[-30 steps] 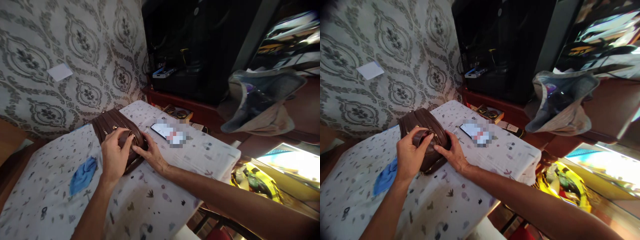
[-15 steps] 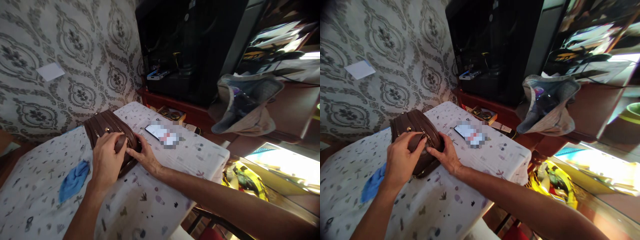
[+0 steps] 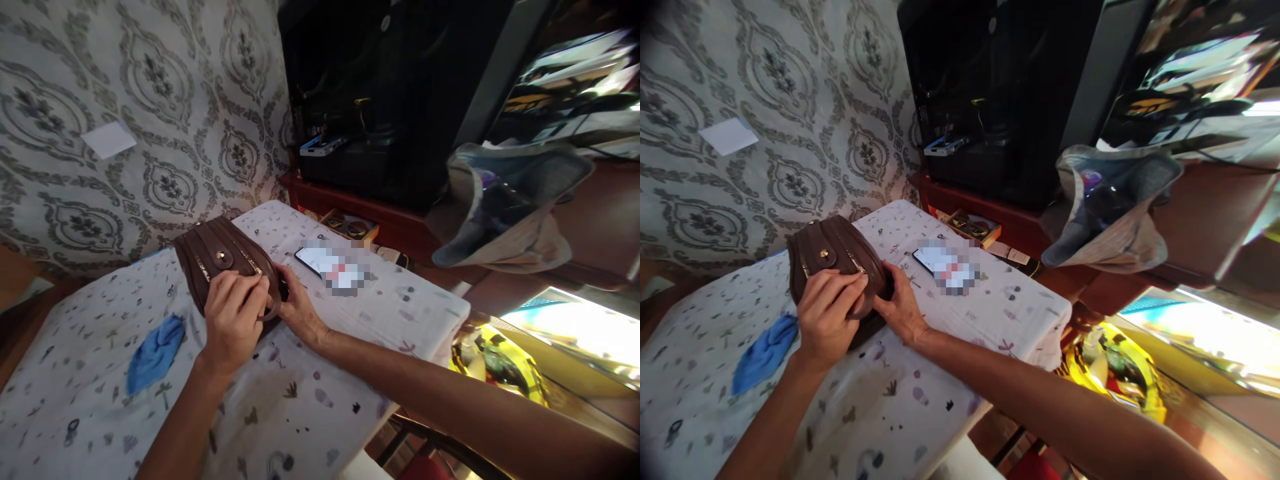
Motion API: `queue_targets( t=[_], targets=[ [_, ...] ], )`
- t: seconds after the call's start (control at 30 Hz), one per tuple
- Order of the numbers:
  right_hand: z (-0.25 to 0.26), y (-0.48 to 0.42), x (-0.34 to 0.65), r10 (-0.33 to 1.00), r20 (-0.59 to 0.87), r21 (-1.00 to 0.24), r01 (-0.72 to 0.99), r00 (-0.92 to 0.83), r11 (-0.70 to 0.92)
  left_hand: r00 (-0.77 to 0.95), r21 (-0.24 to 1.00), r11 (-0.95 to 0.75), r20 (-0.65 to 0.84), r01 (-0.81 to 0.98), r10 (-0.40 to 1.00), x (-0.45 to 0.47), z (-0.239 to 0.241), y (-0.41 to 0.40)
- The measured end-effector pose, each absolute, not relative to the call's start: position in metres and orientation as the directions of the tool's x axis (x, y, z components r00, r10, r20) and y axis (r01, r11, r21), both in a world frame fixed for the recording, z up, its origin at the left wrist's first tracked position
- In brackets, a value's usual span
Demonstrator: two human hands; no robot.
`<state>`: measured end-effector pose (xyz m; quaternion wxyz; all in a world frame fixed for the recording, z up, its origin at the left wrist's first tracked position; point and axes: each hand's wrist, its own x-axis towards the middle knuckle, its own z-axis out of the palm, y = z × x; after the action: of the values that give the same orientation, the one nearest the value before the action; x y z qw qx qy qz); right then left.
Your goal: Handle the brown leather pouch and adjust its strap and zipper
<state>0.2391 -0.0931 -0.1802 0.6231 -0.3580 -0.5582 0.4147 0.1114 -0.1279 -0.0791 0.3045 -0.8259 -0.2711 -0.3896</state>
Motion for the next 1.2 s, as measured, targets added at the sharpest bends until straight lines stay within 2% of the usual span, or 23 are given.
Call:
queue_targets(
  t=[0.37, 0.5, 0.67, 0.83, 1.07, 1.2],
  targets=[
    [-0.178, -0.094, 0.239, 0.925, 0.378, -0.911, -0.17, 0.024, 0.376, 0.62, -0.355, -0.686, 0.764, 0.635, 0.178, 0.105, -0.086, -0.128],
    [-0.176, -0.095, 0.241, 0.924, 0.383, -0.916, -0.13, 0.003, 0.38, 0.61, -0.309, -0.668, 0.743, 0.677, 0.275, 0.103, -0.077, -0.134],
    [-0.173, -0.098, 0.24, 0.927, 0.375, -0.925, -0.059, -0.002, 0.374, 0.489, -0.276, -0.483, 0.776, 0.831, 0.398, 0.083, -0.059, -0.15],
    [-0.171, -0.101, 0.236, 0.92, 0.392, -0.92, 0.014, 0.013, 0.392, 0.441, -0.224, -0.465, 0.786, 0.857, 0.434, 0.069, -0.06, -0.159],
    [-0.169, -0.103, 0.234, 0.922, 0.387, -0.921, 0.06, 0.013, 0.386, 0.453, -0.221, -0.503, 0.795, 0.836, 0.404, 0.065, -0.069, -0.165],
    [-0.168, -0.103, 0.235, 0.92, 0.39, -0.919, 0.074, 0.016, 0.388, 0.388, -0.13, -0.531, 0.825, 0.837, 0.41, 0.063, -0.074, -0.168]
  ],
)
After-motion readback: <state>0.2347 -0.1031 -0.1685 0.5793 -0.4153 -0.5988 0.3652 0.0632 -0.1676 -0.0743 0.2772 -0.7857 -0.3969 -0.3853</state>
